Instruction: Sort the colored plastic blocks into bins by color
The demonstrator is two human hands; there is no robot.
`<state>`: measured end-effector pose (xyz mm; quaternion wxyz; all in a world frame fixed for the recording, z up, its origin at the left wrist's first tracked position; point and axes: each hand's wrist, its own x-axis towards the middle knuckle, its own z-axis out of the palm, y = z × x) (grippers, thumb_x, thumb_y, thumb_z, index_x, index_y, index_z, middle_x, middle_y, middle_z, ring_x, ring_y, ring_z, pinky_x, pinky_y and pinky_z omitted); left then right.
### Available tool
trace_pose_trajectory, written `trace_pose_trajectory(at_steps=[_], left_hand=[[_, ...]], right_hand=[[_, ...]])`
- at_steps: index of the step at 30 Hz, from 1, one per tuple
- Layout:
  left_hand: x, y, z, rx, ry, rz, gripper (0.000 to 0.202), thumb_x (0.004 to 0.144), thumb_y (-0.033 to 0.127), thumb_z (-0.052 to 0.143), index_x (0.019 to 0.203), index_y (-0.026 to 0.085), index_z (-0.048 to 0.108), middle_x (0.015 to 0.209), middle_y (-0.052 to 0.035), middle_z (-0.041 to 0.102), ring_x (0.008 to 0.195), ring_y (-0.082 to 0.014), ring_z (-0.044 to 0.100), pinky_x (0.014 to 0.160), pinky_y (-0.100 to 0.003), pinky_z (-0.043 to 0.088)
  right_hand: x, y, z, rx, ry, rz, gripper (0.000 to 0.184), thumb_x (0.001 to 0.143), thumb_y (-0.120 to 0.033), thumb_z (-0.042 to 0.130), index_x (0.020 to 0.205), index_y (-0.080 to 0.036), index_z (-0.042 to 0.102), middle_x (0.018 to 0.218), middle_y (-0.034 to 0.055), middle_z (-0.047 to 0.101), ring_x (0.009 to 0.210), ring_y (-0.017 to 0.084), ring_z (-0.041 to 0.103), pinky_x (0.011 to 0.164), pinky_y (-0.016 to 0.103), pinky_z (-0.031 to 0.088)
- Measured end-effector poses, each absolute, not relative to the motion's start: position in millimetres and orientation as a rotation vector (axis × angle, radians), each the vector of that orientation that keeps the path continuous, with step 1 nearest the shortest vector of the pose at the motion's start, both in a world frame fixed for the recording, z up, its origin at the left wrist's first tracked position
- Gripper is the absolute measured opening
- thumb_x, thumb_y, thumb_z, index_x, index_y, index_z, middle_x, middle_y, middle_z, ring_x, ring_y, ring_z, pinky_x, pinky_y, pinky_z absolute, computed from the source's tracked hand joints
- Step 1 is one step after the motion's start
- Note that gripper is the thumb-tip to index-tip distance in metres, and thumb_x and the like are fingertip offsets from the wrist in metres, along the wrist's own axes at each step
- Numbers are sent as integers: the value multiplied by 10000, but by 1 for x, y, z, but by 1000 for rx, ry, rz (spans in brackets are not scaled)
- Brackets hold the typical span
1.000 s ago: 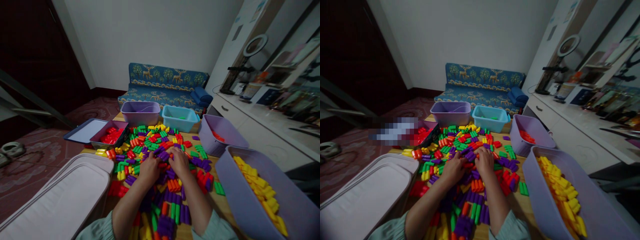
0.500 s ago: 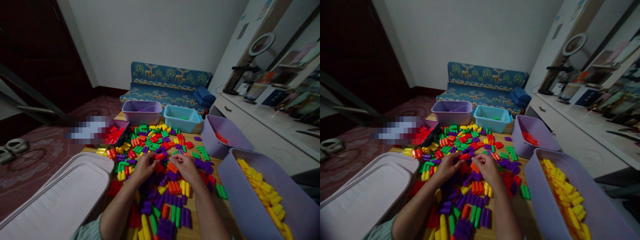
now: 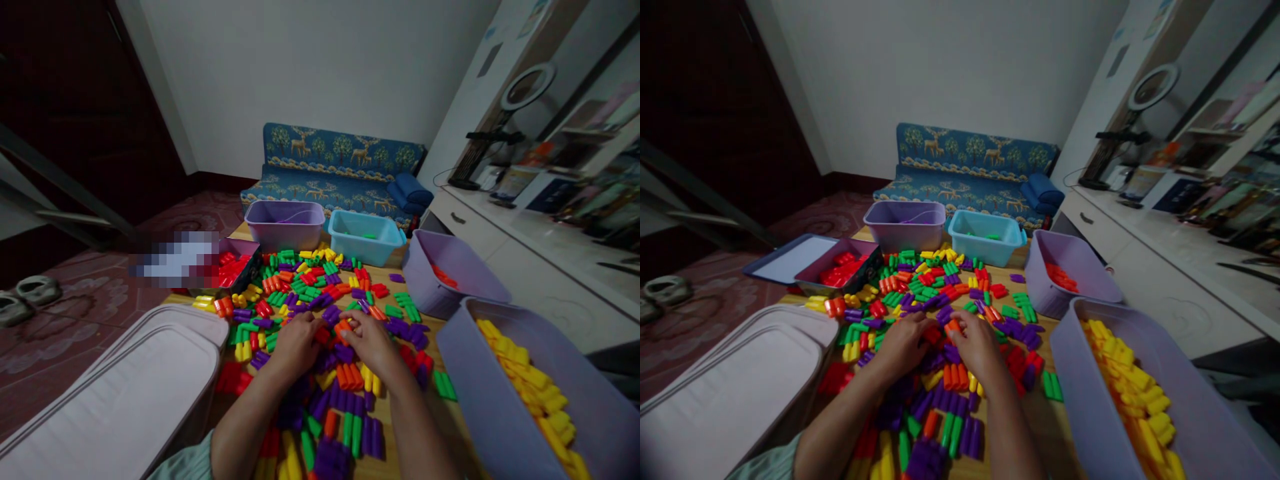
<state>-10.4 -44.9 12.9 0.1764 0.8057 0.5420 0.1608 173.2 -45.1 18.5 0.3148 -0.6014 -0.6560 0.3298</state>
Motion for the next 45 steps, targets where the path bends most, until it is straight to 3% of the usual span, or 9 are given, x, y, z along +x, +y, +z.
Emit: trace_pose_trajectory(at_steps=[5,9,17,23,27,30,34,39,45], left_hand=[[-9,-37,11,1736,1329,968,331,745,192,597,1069,174,659,1048,-87,666,978,-232,617,841,-323,480],[-10,-33,9,937,991,1080,416,754,346,683,1108,137,622,789,-45,681,670,-143,637,573,-220,491],[-8,-35,8,500,741,1061,379,764,153,698,1128,142,592,900,-55,711,698,-104,690,627,-167,556],[-7,-37,12,532,707,1046,595,759,136,711,1314,126,496,967,-124,714,762,-176,714,694,-242,583],[-4,-41,17,553,725,1004,668,784,325,715,1377,165,451,925,-125,715,748,-198,714,678,-275,581],[1,-44,18,591,707,1024,631,745,464,722,1281,181,546,953,-112,708,749,-187,699,673,-289,573],[-1,-39,14,782,857,1126,518,625,449,810,1006,129,665,859,-82,710,711,-171,669,671,-275,544],[-18,-29,9,1216,1259,1244,409,697,476,732,946,153,698,794,-52,715,679,-176,648,656,-274,502],[-31,-26,10,1805,1378,1358,196,736,351,709,852,198,746,943,-73,711,948,-234,619,892,-356,448]], right_hand=[[166,-44,27,-1419,-1355,1025,358,749,-337,575,1080,-205,611,898,40,647,606,137,611,501,243,464],[160,-47,41,-1313,-1117,1118,417,711,-425,647,1050,-190,585,926,55,667,559,131,614,475,237,462],[153,-49,43,-1208,-1059,1214,448,689,-439,716,1021,-167,588,939,72,687,540,116,619,498,233,488],[152,-47,39,-1093,-1011,1238,457,694,-447,745,1020,-203,538,931,45,673,610,155,655,560,294,562],[145,-49,34,-1092,-1050,1195,360,738,-445,706,937,-224,502,833,10,652,573,152,635,520,285,539],[141,-50,31,-1235,-1249,994,247,792,-429,641,851,-221,520,739,-5,619,550,143,600,511,267,499],[150,-51,33,-1468,-1662,628,152,812,-328,606,723,-204,610,794,31,638,682,157,606,602,262,463],[177,-61,54,-1798,-1984,716,32,695,-236,691,719,-226,671,688,-7,670,632,157,603,558,255,387],[181,-76,68,-1990,-2322,676,405,520,-244,816,909,-263,700,851,-1,715,804,213,650,641,276,402]])
